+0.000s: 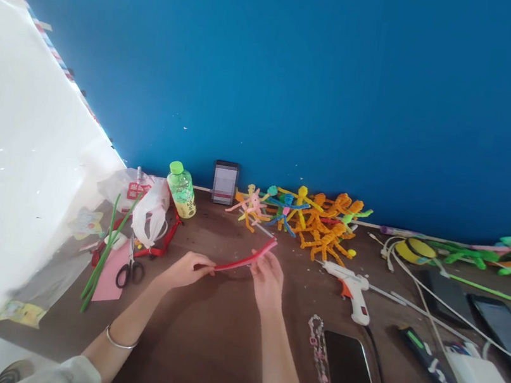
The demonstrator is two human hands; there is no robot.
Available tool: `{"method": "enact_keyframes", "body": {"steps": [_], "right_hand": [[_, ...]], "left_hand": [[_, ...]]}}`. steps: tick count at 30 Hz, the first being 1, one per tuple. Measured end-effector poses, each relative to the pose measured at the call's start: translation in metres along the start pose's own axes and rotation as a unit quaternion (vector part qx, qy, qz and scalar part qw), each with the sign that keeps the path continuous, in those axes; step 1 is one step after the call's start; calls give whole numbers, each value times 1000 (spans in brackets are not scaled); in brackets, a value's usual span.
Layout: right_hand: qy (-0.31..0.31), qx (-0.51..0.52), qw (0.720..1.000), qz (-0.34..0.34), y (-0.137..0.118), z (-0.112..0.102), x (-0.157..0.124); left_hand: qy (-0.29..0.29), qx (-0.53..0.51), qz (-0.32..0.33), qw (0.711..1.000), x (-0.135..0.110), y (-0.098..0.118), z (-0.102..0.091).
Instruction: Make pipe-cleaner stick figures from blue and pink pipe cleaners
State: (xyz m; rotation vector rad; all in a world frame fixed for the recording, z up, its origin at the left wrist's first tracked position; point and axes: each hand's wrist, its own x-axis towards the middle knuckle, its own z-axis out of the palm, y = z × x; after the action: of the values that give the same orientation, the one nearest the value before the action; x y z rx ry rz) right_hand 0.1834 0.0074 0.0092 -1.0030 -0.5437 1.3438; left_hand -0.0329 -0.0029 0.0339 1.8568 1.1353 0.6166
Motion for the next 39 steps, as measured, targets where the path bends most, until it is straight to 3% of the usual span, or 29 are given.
{"method": "enact_keyframes", "body": {"steps": [5,13,21,29,33,39], "right_hand": [[-23,-4,1000,7,-5,1,-1],[35,-2,999,-35,-1,-2,1],[89,24,994,-66,-6,-11,7],[92,10,993,-76,-9,-14,8],[104,-3,990,-100,-11,-12,7],[108,-5,987,-117,-10,-10,6]], "left_hand": [[-2,37,27,999,-3,-2,-2],[75,116,34,990,-5,-16,-10],[83,127,11,988,-10,-22,-24],[134,-7,-51,990,-9,-25,-31],[142,-95,-102,980,-9,-30,-32],[182,-188,-125,957,-7,-37,-31]]}}
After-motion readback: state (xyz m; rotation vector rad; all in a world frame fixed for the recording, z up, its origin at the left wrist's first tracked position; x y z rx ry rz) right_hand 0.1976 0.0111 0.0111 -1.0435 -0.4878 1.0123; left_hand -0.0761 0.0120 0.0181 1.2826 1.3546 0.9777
